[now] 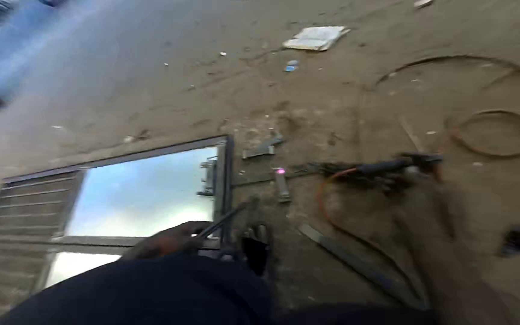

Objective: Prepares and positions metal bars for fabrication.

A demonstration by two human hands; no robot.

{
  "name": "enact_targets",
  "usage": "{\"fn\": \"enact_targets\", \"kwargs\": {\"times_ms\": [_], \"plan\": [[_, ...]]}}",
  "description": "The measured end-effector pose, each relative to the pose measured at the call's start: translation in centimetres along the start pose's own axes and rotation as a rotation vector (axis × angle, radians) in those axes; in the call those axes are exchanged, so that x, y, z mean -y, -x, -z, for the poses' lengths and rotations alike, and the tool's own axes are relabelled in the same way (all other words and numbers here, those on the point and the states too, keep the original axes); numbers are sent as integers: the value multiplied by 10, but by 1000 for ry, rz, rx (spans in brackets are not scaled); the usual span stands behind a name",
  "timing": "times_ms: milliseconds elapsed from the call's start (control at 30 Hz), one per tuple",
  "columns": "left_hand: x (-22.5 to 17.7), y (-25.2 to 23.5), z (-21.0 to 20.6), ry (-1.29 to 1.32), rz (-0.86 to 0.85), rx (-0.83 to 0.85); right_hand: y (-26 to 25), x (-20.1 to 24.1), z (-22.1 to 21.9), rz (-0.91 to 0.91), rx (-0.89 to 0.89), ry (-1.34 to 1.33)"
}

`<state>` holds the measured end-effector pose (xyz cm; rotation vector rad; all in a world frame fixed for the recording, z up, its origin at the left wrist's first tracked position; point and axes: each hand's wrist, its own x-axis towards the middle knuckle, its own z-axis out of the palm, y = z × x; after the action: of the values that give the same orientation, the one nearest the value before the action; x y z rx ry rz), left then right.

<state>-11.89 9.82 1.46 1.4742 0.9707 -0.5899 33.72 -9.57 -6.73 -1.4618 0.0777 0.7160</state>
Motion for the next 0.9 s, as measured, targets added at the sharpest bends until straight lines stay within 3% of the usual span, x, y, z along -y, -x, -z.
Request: {"fn": "enact_targets", "kwargs": {"times_ms": [67,133,367,900], "plan": [[-1,-3,1,-72,34,3,-56,-35,36,0,-8,-95],[3,-7,0,-68,43,-14,-69,-41,38,-16,-44,-109],[2,-27,-7,-113,-28,-32,-64,-36,32,-20,-48,-108],[-10,-50,-6,-223,37,-55,-68,-37,30,-27,-77,-141]]}}
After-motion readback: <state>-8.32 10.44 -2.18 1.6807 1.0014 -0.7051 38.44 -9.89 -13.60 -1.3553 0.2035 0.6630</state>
